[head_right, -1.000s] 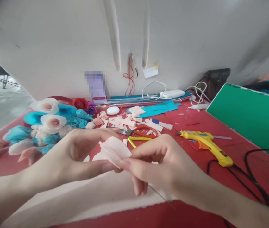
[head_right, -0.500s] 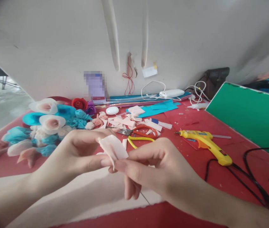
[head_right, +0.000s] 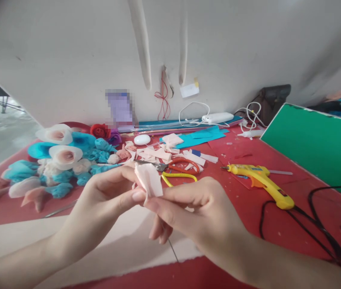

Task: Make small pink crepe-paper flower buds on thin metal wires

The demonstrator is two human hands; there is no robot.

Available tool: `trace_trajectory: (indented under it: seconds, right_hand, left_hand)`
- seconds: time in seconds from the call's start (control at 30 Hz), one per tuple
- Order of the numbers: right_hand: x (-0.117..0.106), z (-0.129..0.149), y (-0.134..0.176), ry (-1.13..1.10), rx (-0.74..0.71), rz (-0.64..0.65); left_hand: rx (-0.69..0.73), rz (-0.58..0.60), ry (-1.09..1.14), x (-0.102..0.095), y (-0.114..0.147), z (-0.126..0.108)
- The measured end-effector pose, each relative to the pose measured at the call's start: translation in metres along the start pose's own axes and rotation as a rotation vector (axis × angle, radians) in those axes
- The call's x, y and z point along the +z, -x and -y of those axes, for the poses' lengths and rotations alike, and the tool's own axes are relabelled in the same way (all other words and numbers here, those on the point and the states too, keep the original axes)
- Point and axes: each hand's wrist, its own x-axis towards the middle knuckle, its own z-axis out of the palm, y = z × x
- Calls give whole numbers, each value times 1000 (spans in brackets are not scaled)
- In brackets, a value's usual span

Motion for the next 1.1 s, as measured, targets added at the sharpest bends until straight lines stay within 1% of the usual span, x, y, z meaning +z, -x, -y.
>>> trace_trajectory:
  seconds: [0.17, 0.37, 0.5, 0.63, 0.8, 0.9, 1.1]
  right_hand:
    - [1, -1, 3, 95, -40, -56]
    - [2, -1, 1, 198, -73, -136]
    - [3, 1, 1, 209, -85, -184]
    - [3, 2, 3, 193, -83, -198]
    - [5, 3, 2, 228, -111, -234]
    - [4, 3, 0, 248, -103, -234]
    - [0, 7, 1, 225, -50, -155]
  left_hand:
    - [2, -32, -36, 2, 1, 2]
    - [-44, -48, -73, 1, 1, 3]
    - [-68, -49, -54, 0, 1, 4]
    - [-92, -36, -50, 1, 2, 3]
    - [-97, -26, -56, 2, 3, 4]
    - [-97, -24, -40, 1, 2, 5]
    - [-52, 35, -3, -3, -1, 3]
